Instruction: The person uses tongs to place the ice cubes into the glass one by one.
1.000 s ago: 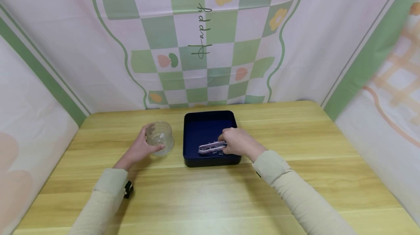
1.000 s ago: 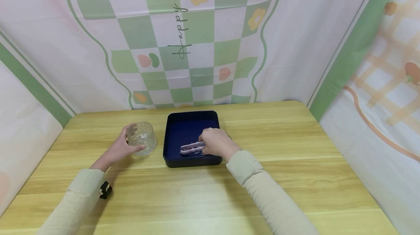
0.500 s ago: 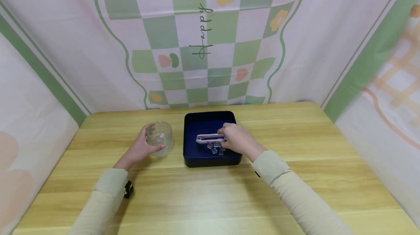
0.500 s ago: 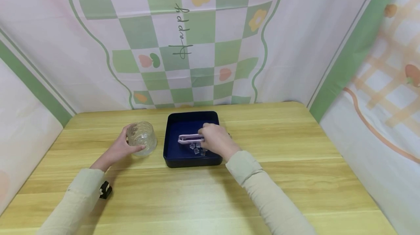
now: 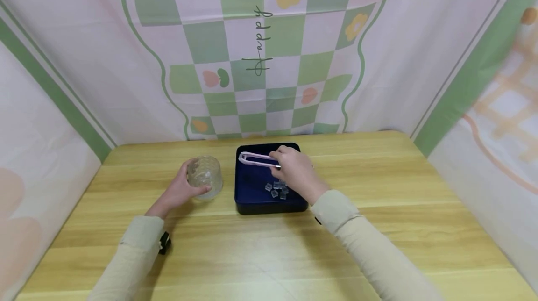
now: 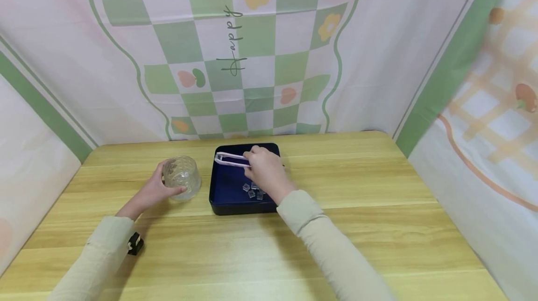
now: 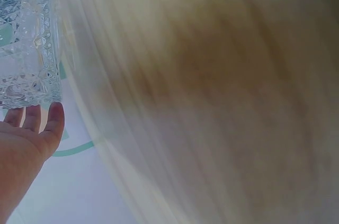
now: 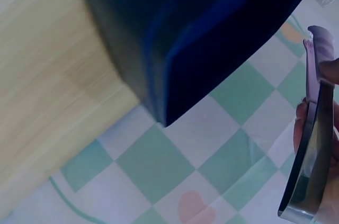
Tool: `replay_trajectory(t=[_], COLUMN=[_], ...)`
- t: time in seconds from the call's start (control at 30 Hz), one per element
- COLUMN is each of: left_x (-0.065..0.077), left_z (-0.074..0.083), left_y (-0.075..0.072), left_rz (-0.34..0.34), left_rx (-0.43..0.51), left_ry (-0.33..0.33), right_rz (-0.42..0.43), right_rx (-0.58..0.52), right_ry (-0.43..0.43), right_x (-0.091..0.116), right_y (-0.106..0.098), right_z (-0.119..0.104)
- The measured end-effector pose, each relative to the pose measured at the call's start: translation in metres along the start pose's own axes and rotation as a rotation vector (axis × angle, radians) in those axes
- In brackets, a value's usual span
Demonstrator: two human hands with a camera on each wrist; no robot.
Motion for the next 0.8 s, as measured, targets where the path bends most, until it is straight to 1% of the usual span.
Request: replay_trajectory(t=[0.23,0.53,0.67,0.8], left_x=[-0.002,-0.002,-0.003,-0.002], left_z=[-0.002,0.0,0.0,0.0], left_y=[-0.001,-0.002,-0.001,-0.001], left_rz=[-0.008,-0.01,-0.01,-0.007], left_rx=[-0.005,0.018,0.023,0.028], left_ry=[-0.015,0.0,0.01,0.008], right_rz=[0.042,0.065,0.068,0.067], right_rx=[-0.004,0.032,0.054,0.073], right_ry=[-0.034,-0.122,-0.134,-0.135], right_x=[-0.012,-0.022,-0.022,-0.02], right_y=[-0.003,0.005,0.009,0.012], right_z=[-0.025,-0.06,-0.069,-0.072])
Point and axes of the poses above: each hand's wrist, its own x-axis away from the middle knuckle, its own y-axis out of the palm, z = x × y, the point moved 8 cm from there along -x, towards the middle knuckle, and after that the axes turned 6 degrees about -z, right-handed, at the moved point
